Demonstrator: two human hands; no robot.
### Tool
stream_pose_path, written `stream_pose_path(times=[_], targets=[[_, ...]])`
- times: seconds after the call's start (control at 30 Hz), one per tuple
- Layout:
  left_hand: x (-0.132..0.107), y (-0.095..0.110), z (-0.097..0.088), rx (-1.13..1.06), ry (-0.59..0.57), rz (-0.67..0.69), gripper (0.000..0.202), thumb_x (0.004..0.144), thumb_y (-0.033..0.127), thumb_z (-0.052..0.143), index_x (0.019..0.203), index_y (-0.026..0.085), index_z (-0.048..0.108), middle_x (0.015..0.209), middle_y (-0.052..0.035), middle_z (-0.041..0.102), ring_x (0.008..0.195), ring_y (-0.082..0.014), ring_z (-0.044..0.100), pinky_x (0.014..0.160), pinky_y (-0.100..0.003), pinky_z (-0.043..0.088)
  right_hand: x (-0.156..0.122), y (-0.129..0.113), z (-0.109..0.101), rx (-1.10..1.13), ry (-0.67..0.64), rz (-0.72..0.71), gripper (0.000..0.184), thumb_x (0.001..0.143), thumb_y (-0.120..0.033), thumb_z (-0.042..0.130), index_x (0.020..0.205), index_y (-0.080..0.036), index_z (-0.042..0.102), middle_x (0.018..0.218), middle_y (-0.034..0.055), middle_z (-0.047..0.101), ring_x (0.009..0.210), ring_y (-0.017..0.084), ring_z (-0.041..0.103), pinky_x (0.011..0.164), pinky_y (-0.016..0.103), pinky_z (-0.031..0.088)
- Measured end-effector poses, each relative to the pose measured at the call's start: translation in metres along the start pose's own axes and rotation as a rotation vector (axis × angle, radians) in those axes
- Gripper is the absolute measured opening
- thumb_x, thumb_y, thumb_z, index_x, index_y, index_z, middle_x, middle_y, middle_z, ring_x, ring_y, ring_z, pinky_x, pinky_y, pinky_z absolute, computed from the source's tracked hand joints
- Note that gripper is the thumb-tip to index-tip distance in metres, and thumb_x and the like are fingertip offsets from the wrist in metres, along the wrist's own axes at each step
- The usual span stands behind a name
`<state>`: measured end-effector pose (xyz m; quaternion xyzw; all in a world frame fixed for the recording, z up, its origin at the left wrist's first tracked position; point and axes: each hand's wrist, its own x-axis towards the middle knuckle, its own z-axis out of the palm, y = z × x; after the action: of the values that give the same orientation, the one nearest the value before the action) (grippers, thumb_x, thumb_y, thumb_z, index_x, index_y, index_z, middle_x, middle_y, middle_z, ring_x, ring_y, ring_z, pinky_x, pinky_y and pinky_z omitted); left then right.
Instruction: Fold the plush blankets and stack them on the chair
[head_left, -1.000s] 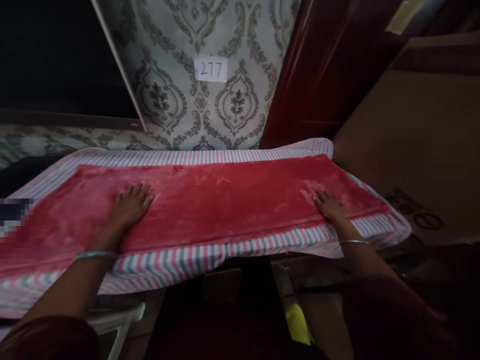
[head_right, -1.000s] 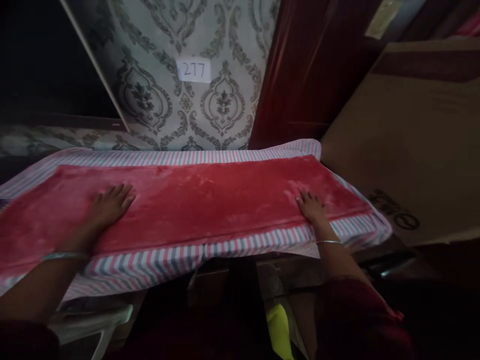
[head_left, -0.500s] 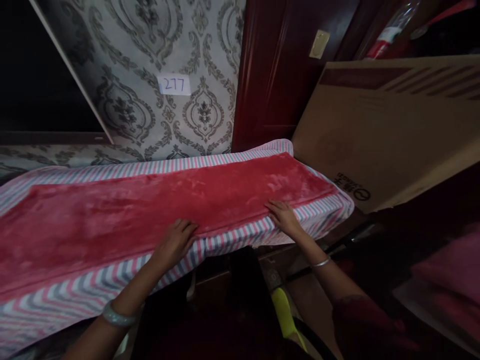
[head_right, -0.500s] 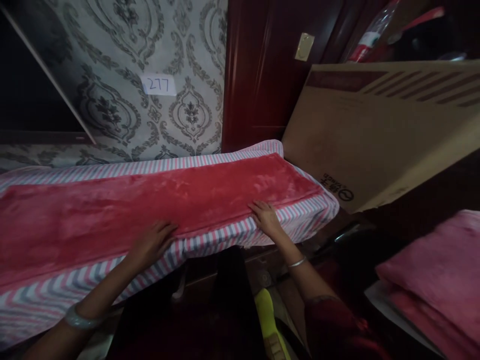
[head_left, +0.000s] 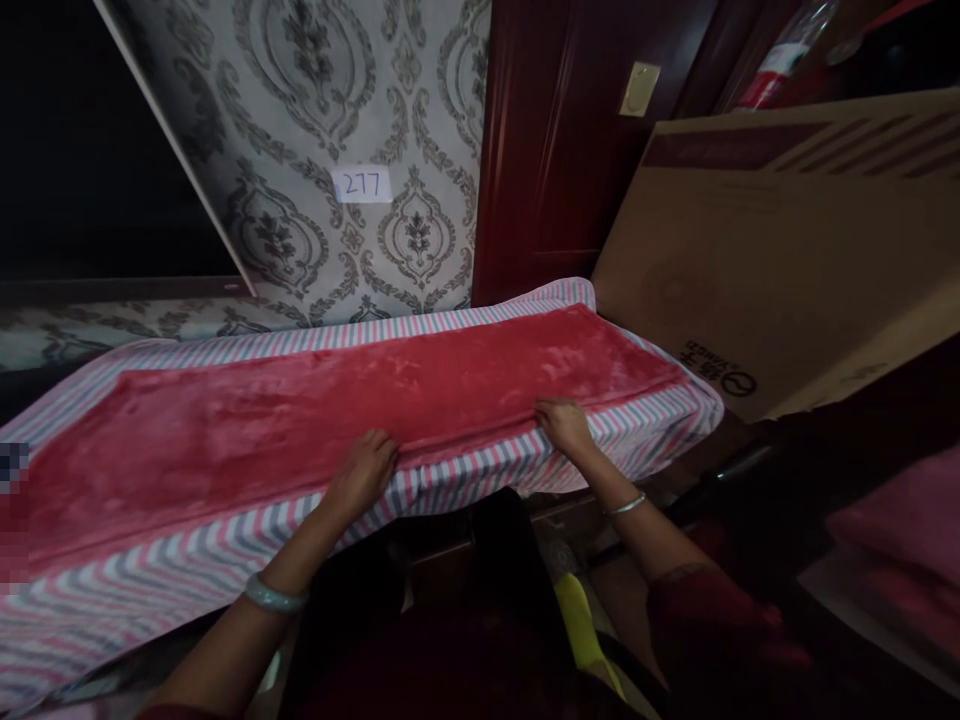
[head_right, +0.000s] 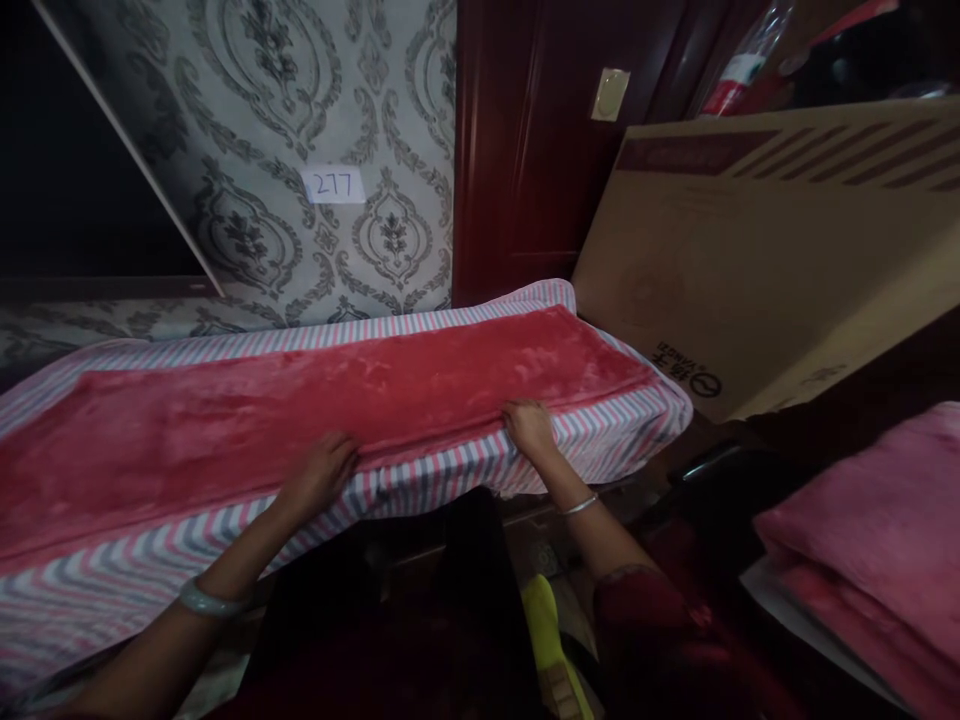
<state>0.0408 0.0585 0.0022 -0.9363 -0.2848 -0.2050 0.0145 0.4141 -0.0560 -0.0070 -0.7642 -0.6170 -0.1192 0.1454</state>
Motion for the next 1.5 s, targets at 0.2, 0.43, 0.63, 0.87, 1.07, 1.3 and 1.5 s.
stream_pose_path(times=[0.2,0.43,0.63,0.87,1.07,1.3,1.5], targets=[[-0.011,0.003,-0.001,0.073,0.01,0.043,0.03,0.096,0.019,0.039,0.097,0.018,0.069,0.092,-0.012,0.066,0.087,-0.026,0.059,0.078,-0.04,0.05,-0.018,0.004,0.004,0.018,0.057,-0.044,0.032,0.095,-0.013,0.042,0.106,-0.016,0.072,0.106,0.0137,0.072,0.101,0.026,0.061,0.097,0.038,0.039],[-0.01,-0.002,-0.01,-0.102,0.064,0.059,0.031,0.098,0.029,0.041,0.099,0.019,0.07,0.095,-0.0102,0.067,0.09,-0.0237,0.062,0.082,-0.038,0.052,-0.017,-0.006,-0.004,0.129,0.102,0.001,0.033,0.098,-0.03,0.043,0.102,-0.016,0.073,0.099,0.014,0.071,0.098,0.027,0.061,0.093,0.038,0.043],[0.026,0.015,0.005,-0.022,0.045,0.027,0.047,0.096,0.033,0.047,0.14,0.021,0.055,0.145,-0.0142,0.055,0.133,-0.0303,0.051,0.109,-0.051,0.043,0.021,-0.067,-0.008,0.181,0.094,-0.118,0.05,0.099,-0.038,0.047,0.148,-0.026,0.049,0.157,0.0113,0.042,0.145,0.033,0.033,0.113,0.056,0.029],[0.013,0.034,0.047,0.092,0.025,0.083,0.045,0.095,0.031,0.051,0.14,0.028,0.057,0.146,-0.0087,0.057,0.137,-0.0296,0.05,0.113,-0.053,0.039,-0.005,-0.083,0.027,0.266,-0.047,-0.319,0.042,0.099,-0.036,0.052,0.141,-0.033,0.056,0.15,0.0065,0.052,0.142,0.028,0.041,0.113,0.054,0.035],[0.008,0.037,0.045,0.058,0.078,0.08,0.043,0.094,0.023,0.05,0.136,0.027,0.06,0.143,-0.0071,0.06,0.135,-0.0283,0.052,0.112,-0.052,0.041,-0.012,-0.082,0.051,0.34,0.216,-0.347,0.029,0.097,-0.023,0.05,0.114,-0.025,0.074,0.123,0.0121,0.071,0.116,0.028,0.065,0.099,0.05,0.052],[-0.024,0.041,0.032,-0.173,0.099,0.067,0.042,0.093,0.022,0.049,0.133,0.028,0.061,0.129,-0.0083,0.069,0.122,-0.0218,0.062,0.104,-0.042,0.049,-0.032,-0.075,0.06,0.542,0.319,-0.303,0.029,0.097,-0.039,0.047,0.095,-0.028,0.074,0.104,0.0104,0.075,0.099,0.029,0.071,0.09,0.049,0.058],[-0.087,-0.026,-0.03,-0.11,0.274,-0.286,0.033,0.094,0.024,0.046,0.12,0.024,0.066,0.115,-0.0095,0.073,0.109,-0.0232,0.067,0.097,-0.043,0.053,-0.028,-0.06,0.072,0.619,0.212,-0.137,0.042,0.089,-0.057,0.046,0.086,-0.027,0.074,0.091,0.0113,0.076,0.088,0.033,0.071,0.083,0.051,0.058]])
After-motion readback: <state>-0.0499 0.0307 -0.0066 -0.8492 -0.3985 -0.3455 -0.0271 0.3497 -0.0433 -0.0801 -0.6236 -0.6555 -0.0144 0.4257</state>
